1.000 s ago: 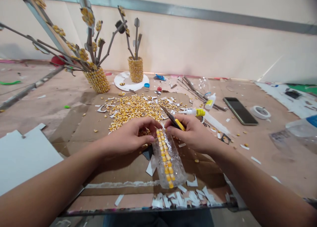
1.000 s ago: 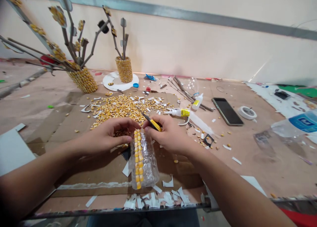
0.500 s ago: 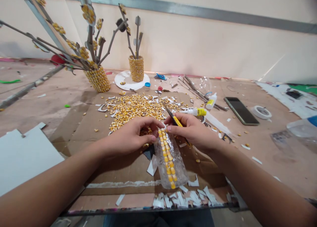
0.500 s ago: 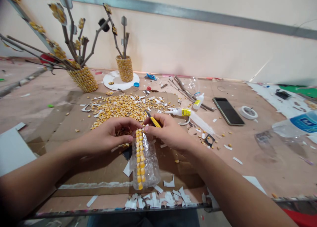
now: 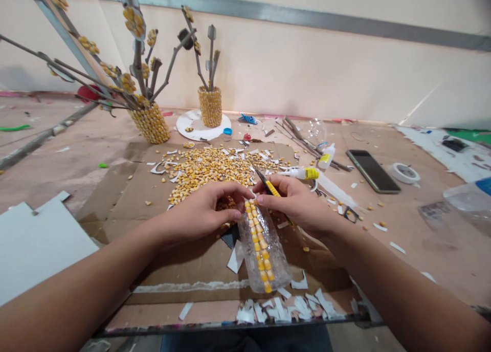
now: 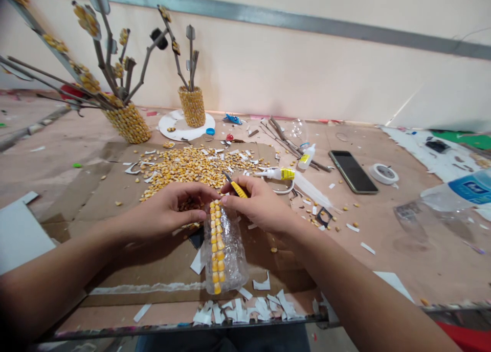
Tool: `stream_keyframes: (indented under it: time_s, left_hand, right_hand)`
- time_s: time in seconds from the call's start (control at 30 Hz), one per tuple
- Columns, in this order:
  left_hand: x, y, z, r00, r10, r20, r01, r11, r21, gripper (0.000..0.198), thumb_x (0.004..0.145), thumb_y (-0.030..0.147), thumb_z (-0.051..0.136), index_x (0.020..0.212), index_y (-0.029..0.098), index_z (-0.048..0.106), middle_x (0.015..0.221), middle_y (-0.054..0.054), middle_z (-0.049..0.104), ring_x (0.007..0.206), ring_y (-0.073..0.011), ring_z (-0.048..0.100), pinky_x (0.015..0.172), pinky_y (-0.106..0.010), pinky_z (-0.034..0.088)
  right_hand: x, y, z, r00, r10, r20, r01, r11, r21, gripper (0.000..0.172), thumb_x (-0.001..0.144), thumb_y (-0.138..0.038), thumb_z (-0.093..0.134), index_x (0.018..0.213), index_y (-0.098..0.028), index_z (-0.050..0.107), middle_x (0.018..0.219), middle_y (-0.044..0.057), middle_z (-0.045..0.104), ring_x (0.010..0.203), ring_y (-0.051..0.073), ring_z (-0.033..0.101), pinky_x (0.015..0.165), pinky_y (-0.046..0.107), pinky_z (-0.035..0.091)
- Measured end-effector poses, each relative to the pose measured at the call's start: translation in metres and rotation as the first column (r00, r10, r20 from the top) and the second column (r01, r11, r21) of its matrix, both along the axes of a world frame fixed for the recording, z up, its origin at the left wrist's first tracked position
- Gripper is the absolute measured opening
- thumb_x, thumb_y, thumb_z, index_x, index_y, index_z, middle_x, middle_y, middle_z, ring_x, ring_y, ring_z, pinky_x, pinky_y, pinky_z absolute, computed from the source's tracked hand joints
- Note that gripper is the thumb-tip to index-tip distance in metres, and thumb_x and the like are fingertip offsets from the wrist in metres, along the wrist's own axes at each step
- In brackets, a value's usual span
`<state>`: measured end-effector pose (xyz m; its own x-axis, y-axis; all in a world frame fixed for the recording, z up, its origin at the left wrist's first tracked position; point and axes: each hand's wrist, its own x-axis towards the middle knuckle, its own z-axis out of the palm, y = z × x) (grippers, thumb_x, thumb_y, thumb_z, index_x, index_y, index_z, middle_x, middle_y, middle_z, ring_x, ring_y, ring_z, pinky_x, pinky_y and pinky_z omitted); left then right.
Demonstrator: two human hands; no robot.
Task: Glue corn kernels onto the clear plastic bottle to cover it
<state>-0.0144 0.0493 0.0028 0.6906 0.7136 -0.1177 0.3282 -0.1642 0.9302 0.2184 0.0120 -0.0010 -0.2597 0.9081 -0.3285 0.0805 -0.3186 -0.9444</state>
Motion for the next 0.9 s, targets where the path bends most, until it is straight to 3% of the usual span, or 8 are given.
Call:
stream_keyframes:
  time_s: [0.37,0.5,0.6,0.7,0.8,0.9]
  left_hand:
    - [-0.002,0.001,0.002,1.000,-0.015,0.007,0.015,1.000,-0.017,0.027,0.089,0.024,0.074,0.116,0.021,0.077,0.117,-0.007,0.080,0.112,-0.0264,0.072,0.103,-0.044,0.054]
    - [-0.006,0.004,0.005,1.000,0.002,-0.018,0.000,0.997,0.074,0.031,0.092,0.029,0.072,0.122,0.022,0.076,0.124,-0.009,0.079,0.118,-0.0270,0.071,0.108,-0.046,0.055]
    - [-0.015,0.015,0.005,0.991,0.132,-0.015,-0.126,0.968,0.219,0.029,0.094,0.032,0.070,0.120,0.020,0.075,0.122,-0.011,0.079,0.115,-0.0277,0.072,0.107,-0.049,0.057]
    - [-0.028,0.033,0.003,0.942,0.333,0.051,-0.327,0.868,0.375,0.026,0.093,0.029,0.068,0.115,0.017,0.074,0.114,-0.013,0.079,0.107,-0.0276,0.075,0.100,-0.047,0.061]
    - [-0.041,0.050,-0.003,0.859,0.488,0.156,-0.507,0.767,0.393,0.025,0.092,0.028,0.071,0.115,0.018,0.073,0.116,-0.012,0.080,0.109,-0.0275,0.078,0.098,-0.043,0.063]
    - [-0.050,0.060,-0.011,0.806,0.561,0.190,-0.590,0.728,0.349,0.027,0.092,0.026,0.074,0.118,0.021,0.074,0.118,-0.010,0.081,0.113,-0.0275,0.079,0.101,-0.041,0.063]
  right_hand:
    - [-0.002,0.001,0.000,1.000,0.000,0.011,0.000,1.000,0.025,0.034,0.080,-0.047,0.082,0.098,-0.021,0.068,0.073,-0.005,0.058,0.058,0.010,0.049,0.054,0.024,0.037]
    - [0.007,0.005,0.001,0.985,-0.171,0.034,0.166,0.979,0.117,0.041,0.077,-0.051,0.083,0.098,-0.020,0.067,0.067,-0.008,0.049,0.054,0.008,0.036,0.052,0.025,0.028]
    - [0.017,0.010,0.000,0.956,-0.284,0.077,0.269,0.949,0.165,0.042,0.076,-0.051,0.083,0.098,-0.019,0.066,0.064,-0.008,0.047,0.055,0.009,0.034,0.054,0.027,0.027]
    - [0.022,0.012,-0.003,0.949,-0.272,0.161,0.241,0.952,0.189,0.040,0.077,-0.051,0.079,0.098,-0.019,0.067,0.064,-0.008,0.048,0.055,0.010,0.035,0.054,0.028,0.027]
    - [0.022,0.011,-0.005,0.951,-0.205,0.233,0.157,0.965,0.209,0.037,0.081,-0.052,0.074,0.095,-0.019,0.068,0.066,-0.006,0.051,0.056,0.010,0.037,0.055,0.028,0.027]
    - [0.021,0.008,-0.005,0.947,-0.172,0.273,0.106,0.965,0.239,0.036,0.083,-0.054,0.072,0.093,-0.020,0.068,0.066,-0.006,0.050,0.057,0.011,0.038,0.057,0.029,0.029]
